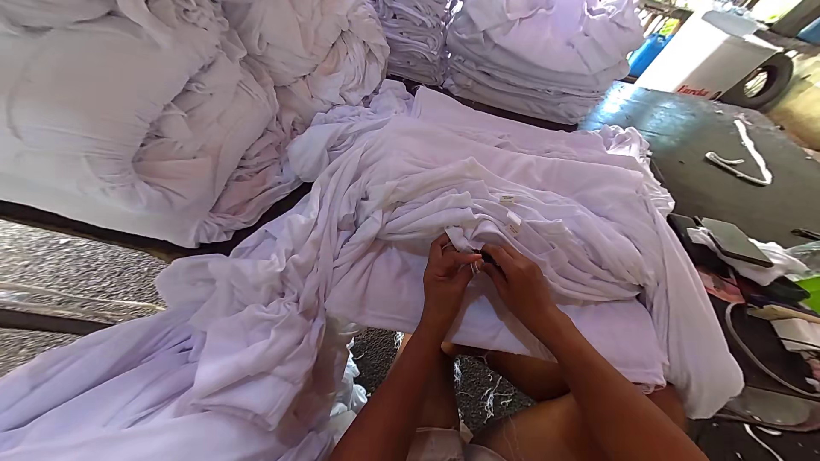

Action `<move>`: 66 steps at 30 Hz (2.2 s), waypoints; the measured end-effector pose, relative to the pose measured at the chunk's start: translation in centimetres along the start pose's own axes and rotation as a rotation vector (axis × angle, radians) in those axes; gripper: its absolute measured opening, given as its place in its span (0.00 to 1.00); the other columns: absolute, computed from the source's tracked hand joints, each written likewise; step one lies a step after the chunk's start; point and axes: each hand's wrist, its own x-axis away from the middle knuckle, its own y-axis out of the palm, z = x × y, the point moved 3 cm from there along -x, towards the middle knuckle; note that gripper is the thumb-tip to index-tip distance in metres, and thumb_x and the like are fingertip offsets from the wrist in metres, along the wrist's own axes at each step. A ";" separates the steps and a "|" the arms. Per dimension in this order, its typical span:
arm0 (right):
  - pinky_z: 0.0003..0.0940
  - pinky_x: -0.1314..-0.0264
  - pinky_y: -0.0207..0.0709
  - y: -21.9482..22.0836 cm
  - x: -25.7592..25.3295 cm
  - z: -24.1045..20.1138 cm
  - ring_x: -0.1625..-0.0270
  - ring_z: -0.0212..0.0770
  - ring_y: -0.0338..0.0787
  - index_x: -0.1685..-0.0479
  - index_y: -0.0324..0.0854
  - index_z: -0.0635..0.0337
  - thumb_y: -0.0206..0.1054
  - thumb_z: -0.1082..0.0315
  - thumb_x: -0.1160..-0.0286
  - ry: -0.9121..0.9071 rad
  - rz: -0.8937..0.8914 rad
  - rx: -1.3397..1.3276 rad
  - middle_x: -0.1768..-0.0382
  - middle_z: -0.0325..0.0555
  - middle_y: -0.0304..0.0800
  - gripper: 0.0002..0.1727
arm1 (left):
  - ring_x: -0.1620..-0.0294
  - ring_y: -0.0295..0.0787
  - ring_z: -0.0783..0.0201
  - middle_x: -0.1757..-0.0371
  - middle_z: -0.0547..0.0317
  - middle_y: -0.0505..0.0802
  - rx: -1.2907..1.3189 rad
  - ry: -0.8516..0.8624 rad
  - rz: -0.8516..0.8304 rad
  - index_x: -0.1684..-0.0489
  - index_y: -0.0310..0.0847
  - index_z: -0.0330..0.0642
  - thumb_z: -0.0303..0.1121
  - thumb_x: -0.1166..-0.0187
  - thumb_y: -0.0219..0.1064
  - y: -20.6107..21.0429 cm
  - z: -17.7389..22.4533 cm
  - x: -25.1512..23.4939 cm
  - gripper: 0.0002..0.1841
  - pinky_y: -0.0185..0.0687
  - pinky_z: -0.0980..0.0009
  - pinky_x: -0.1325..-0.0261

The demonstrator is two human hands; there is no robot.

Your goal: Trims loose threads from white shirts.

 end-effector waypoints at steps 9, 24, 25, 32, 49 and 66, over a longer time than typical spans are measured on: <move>0.44 0.52 0.88 -0.6 0.5 1.1 0.57 0.51 0.95 0.48 0.88 0.69 0.65 0.64 0.18 0.057 -0.008 -0.022 0.56 0.58 0.93 0.16 | 0.40 0.85 0.73 0.33 0.49 0.83 0.047 -0.024 -0.009 0.65 0.92 0.33 0.19 0.31 0.71 -0.5 0.0 0.1 0.04 0.86 0.76 0.39; 0.44 0.47 0.87 -0.2 -0.8 0.7 0.53 0.51 0.95 0.47 0.89 0.67 0.62 0.64 0.16 0.067 -0.029 -0.105 0.53 0.57 0.94 0.16 | 0.57 0.90 0.71 0.55 0.55 0.92 -0.012 -0.166 0.195 0.53 0.85 0.25 0.16 0.28 0.68 -0.4 0.2 -0.4 0.08 0.89 0.73 0.48; 0.44 0.47 0.87 -0.2 -0.8 0.6 0.53 0.51 0.94 0.46 0.89 0.67 0.63 0.64 0.16 0.074 -0.032 -0.103 0.52 0.57 0.93 0.16 | 0.59 0.91 0.71 0.58 0.57 0.92 -0.006 -0.177 0.242 0.61 0.85 0.28 0.16 0.25 0.65 -0.4 0.2 -0.5 0.04 0.90 0.72 0.49; 0.41 0.51 0.87 -0.1 -0.4 0.5 0.57 0.49 0.92 0.45 0.88 0.68 0.65 0.63 0.18 0.061 -0.049 -0.105 0.52 0.59 0.91 0.16 | 0.54 0.88 0.73 0.54 0.60 0.92 0.214 -0.281 0.219 0.69 0.81 0.37 0.19 0.20 0.57 -1.1 0.4 -0.3 0.10 0.85 0.74 0.45; 0.41 0.51 0.87 0.2 -1.5 -1.1 0.57 0.48 0.93 0.51 0.89 0.68 0.64 0.65 0.18 0.041 0.004 -0.133 0.56 0.57 0.92 0.14 | 0.45 0.89 0.70 0.48 0.58 0.92 0.227 -0.184 0.147 0.69 0.83 0.37 0.20 0.23 0.60 -1.5 0.4 0.3 0.07 0.84 0.68 0.36; 0.22 0.66 0.85 0.3 -0.7 -0.7 0.72 0.27 0.87 0.46 0.74 0.51 0.56 0.52 0.11 0.472 -0.473 -1.597 0.60 0.34 0.88 0.13 | 0.52 0.92 0.52 0.39 0.37 0.88 -0.796 -0.212 -0.620 0.41 0.84 0.29 0.17 0.27 0.62 -3.3 8.1 2.6 0.16 0.89 0.59 0.48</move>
